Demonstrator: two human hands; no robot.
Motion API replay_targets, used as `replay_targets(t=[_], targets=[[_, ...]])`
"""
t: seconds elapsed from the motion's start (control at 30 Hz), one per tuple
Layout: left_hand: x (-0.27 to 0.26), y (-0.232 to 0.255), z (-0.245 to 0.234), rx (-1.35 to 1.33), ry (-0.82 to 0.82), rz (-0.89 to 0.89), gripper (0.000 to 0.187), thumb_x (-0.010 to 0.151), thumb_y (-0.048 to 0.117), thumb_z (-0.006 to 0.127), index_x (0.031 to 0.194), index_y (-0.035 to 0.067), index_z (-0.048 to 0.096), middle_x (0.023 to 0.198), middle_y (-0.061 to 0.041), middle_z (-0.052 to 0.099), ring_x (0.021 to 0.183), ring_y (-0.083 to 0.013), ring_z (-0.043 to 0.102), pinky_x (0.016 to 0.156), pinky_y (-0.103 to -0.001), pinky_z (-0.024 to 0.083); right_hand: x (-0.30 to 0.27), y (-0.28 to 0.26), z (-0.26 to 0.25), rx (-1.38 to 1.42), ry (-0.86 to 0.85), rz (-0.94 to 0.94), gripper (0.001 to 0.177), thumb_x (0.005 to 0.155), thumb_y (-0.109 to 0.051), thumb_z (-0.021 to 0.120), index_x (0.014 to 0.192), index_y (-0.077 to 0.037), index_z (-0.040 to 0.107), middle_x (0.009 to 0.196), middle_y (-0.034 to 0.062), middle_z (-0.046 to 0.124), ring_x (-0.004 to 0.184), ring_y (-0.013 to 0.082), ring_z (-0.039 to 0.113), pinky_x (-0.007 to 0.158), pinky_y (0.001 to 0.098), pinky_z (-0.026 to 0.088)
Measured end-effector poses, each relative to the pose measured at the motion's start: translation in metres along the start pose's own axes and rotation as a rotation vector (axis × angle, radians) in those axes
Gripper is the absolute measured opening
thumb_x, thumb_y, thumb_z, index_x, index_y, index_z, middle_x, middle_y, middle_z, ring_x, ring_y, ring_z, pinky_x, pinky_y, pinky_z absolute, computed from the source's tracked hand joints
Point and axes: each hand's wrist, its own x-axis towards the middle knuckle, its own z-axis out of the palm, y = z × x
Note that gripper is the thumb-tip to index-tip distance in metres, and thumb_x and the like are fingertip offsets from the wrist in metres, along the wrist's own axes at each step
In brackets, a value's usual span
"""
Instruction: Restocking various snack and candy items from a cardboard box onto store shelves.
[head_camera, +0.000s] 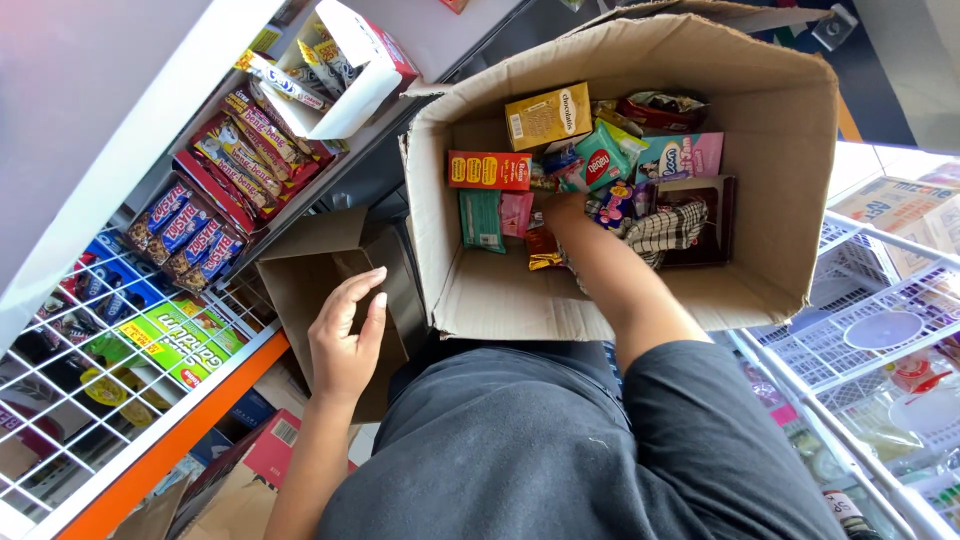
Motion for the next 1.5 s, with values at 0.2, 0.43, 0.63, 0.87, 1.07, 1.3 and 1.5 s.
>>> replay_targets(t=[0.2, 0.43, 0.63, 0.87, 1.07, 1.3, 1.5], targets=[[0.009, 0.002, 0.008, -0.08, -0.036, 0.075, 0.022, 0.099, 0.004, 0.069, 0.121, 0.004, 0.07, 0.123, -0.012, 0.073, 0.118, -0.026, 0.072, 0.103, -0.036, 0.057, -0.012, 0.013, 0.015, -0.075, 0.019, 0.028, 0.025, 0.099, -0.023, 0.059, 0.111, -0.016, 0.079, 0.119, 0.0083, 0.076, 0.107, 0.0238, 0.075, 0.08, 0.0406, 0.061], [0.038, 0.037, 0.06, -0.061, -0.272, 0.385, 0.04, 0.093, 0.024, 0.076, 0.129, 0.009, 0.067, 0.133, -0.014, 0.068, 0.129, -0.033, 0.062, 0.111, -0.045, 0.048, -0.263, -0.008, -0.154, 0.048, 0.135, -0.044, 0.019, 0.094, -0.019, 0.061, 0.102, -0.017, 0.078, 0.094, 0.0128, 0.076, 0.088, 0.032, 0.075, 0.074, 0.0464, 0.061], [0.046, 0.036, 0.111, 0.041, -0.601, 0.413, 0.049, 0.098, 0.028, 0.07, 0.143, 0.015, 0.059, 0.125, -0.012, 0.072, 0.108, -0.0346, 0.069, 0.091, -0.047, 0.056, -0.353, -0.025, -0.214, 0.275, 0.587, -0.3, 0.024, 0.082, -0.022, 0.075, 0.103, -0.011, 0.075, 0.096, 0.0103, 0.074, 0.092, 0.0331, 0.071, 0.078, 0.0448, 0.057], [0.052, 0.023, 0.122, -0.766, -0.744, -0.041, 0.042, 0.104, 0.024, 0.055, 0.144, 0.015, 0.047, 0.099, -0.001, 0.07, 0.071, -0.01, 0.066, 0.052, -0.028, 0.057, -0.367, -0.052, -0.242, 0.647, 1.265, -0.445, 0.034, 0.086, -0.009, 0.08, 0.117, -0.006, 0.067, 0.13, 0.0161, 0.065, 0.125, 0.0347, 0.063, 0.108, 0.0456, 0.051], [0.057, -0.005, 0.119, -1.12, -0.518, -0.212, 0.032, 0.112, 0.029, 0.049, 0.133, 0.006, 0.059, 0.08, -0.001, 0.064, 0.051, -0.008, 0.055, 0.04, -0.021, 0.044, -0.33, -0.075, -0.215, 0.38, 1.078, -0.689, 0.055, 0.082, -0.004, 0.075, 0.135, -0.006, 0.062, 0.153, 0.0193, 0.049, 0.146, 0.0385, 0.042, 0.121, 0.0502, 0.036], [0.059, 0.025, 0.114, -1.264, -0.22, -0.118, 0.038, 0.11, 0.031, 0.052, 0.142, 0.012, 0.058, 0.107, -0.002, 0.062, 0.078, -0.008, 0.057, 0.065, -0.026, 0.049, -0.335, -0.084, -0.228, 1.115, 0.981, -0.499, 0.051, 0.101, -0.003, 0.065, 0.15, -0.009, 0.051, 0.152, 0.0137, 0.059, 0.14, 0.0244, 0.058, 0.117, 0.0373, 0.046], [0.065, 0.041, 0.101, -1.345, 0.094, 0.075, 0.041, 0.113, 0.031, 0.049, 0.143, 0.004, 0.052, 0.147, -0.006, 0.056, 0.13, -0.0096, 0.055, 0.113, -0.033, 0.044, -0.301, -0.117, -0.209, 0.987, 1.027, -0.762, 0.052, 0.097, -0.005, 0.07, 0.144, 0.001, 0.05, 0.14, 0.0203, 0.061, 0.133, 0.0282, 0.057, 0.111, 0.0378, 0.044]])
